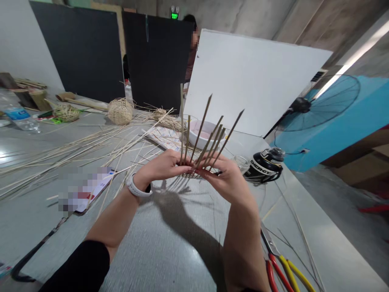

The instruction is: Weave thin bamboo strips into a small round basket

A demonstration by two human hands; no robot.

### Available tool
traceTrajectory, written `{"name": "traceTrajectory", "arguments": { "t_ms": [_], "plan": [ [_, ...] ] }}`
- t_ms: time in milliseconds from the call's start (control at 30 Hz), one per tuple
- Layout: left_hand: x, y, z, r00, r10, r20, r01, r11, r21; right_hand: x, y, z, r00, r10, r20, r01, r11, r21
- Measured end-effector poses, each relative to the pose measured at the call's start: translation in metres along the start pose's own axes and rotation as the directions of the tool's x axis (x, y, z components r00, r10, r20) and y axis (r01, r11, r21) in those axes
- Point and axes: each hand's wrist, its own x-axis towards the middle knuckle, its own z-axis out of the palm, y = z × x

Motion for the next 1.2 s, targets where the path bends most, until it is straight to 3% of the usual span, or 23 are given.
{"name": "traceTrajectory", "arguments": {
  "t_ms": [400, 800, 1033, 1200],
  "plan": [
    [0.000, 0.003, 0.004, 0.999, 0.039, 0.019, -0.040, 0.999, 0.024, -0.002, 0.002, -0.008, 0.991, -0.116, 0.064, 0.116, 0.993, 0.013],
    [-0.001, 0.002, 0.000, 0.997, 0.058, 0.054, -0.059, 0.998, 0.009, -0.004, 0.007, -0.008, 0.998, 0.054, -0.019, -0.054, 0.999, 0.004],
    [0.000, 0.009, 0.010, 1.000, -0.014, -0.011, 0.014, 1.000, -0.010, -0.006, 0.006, -0.002, 0.984, 0.158, -0.087, -0.168, 0.979, -0.119],
    [0.003, 0.010, 0.022, 0.987, -0.076, -0.143, 0.066, 0.995, -0.069, -0.005, 0.006, 0.000, 0.988, 0.145, -0.058, -0.148, 0.988, -0.043]
  ]
}}
